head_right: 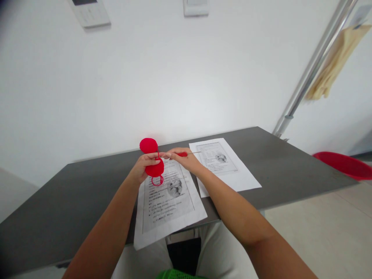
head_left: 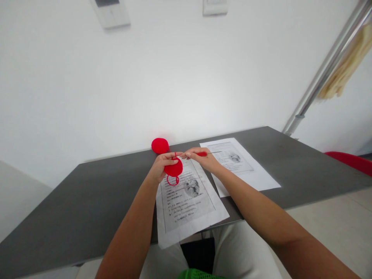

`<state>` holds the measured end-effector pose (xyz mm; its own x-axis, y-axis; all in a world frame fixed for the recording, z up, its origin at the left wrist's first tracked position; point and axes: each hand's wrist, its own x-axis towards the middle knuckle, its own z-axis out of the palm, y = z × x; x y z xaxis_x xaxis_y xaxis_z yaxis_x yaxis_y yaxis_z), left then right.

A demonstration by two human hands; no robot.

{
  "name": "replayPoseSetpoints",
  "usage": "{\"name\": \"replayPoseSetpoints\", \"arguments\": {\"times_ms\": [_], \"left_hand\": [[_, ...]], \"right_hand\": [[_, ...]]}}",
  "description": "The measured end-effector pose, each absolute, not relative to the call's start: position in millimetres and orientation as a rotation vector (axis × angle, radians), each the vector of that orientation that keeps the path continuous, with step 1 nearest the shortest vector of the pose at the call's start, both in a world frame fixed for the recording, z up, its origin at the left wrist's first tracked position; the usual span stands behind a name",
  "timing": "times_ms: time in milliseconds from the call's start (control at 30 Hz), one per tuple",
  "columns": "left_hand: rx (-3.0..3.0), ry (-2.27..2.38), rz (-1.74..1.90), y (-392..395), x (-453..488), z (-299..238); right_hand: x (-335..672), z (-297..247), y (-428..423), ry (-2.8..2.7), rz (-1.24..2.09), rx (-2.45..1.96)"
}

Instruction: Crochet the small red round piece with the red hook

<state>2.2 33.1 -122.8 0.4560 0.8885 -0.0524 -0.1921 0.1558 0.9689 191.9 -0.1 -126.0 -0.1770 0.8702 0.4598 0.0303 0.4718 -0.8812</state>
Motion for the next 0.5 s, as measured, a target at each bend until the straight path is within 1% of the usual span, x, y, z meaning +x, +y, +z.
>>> {"name": "replayPoseSetpoints", "arguments": {"times_ms": [233, 500], "left_hand": [[1.181, 0.774, 0.880, 30.4, 4.1, -122.4], [1.210, 0.778, 0.766, 35.5, -5.3, -123.5]], "right_hand": [[190.2, -125.0, -0.9, -1.503, 1.015, -0.791], [195.9, -120.4, -0.2, -1.518, 1.215, -0.719]]}}
